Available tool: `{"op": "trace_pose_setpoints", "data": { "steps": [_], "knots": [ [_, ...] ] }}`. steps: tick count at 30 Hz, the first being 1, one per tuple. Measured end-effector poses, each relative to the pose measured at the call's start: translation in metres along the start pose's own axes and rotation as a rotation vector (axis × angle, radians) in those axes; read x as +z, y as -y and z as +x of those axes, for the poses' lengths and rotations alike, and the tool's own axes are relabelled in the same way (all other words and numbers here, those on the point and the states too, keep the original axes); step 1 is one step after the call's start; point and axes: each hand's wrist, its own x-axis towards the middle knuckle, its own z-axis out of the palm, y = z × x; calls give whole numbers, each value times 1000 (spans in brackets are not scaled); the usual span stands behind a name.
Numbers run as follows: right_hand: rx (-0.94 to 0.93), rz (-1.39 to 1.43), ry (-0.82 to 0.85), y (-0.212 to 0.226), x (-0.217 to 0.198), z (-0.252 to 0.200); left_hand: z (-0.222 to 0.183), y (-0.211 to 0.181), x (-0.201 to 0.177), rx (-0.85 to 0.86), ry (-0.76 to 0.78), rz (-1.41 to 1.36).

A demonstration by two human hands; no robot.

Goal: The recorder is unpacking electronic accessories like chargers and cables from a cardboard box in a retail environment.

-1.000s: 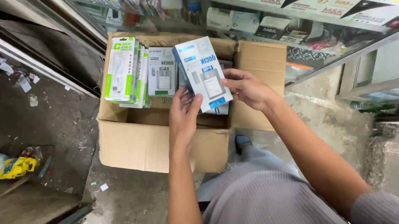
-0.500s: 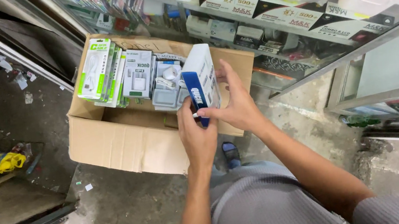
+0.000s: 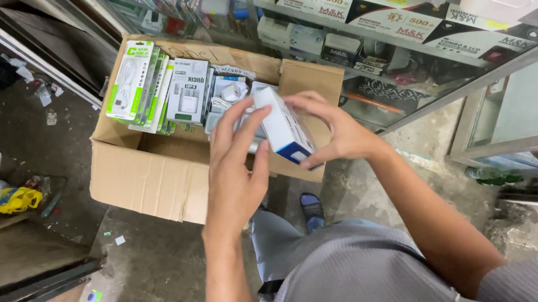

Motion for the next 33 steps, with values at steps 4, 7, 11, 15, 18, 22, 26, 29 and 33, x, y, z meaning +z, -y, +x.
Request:
{"op": "trace_pose_setpoints", "data": {
  "steps": [4,7,11,15,18,22,26,29,33],
  "knots": [
    [-4,257,213,2,-15,0,18,-12,-19,103,215,121],
    [-23,367,362,9,-22,4,27,-11,-27,153,392,78],
    [72,488,265,10,-25,5,27,-2,-30,86,272,126],
    [148,386,-210,-25,-26,-1,11,31,-17,-188,-105,-78],
    [341,567,-371,-30,0,-5,-7,36,21,-362,-414,-396],
    [380,755,-369,-33,38,-5,-19,27,55,-419,-452,-521],
    [508,1087,-575,-20,51,0,-30,13,64,-414,-479,-418],
    [582,1187,-523,7,49,4,-37,5,65,-315,-468,-249],
    [587,1227,-456,11,46,1,-42,-7,62,-236,-413,-141]
  ]
}}
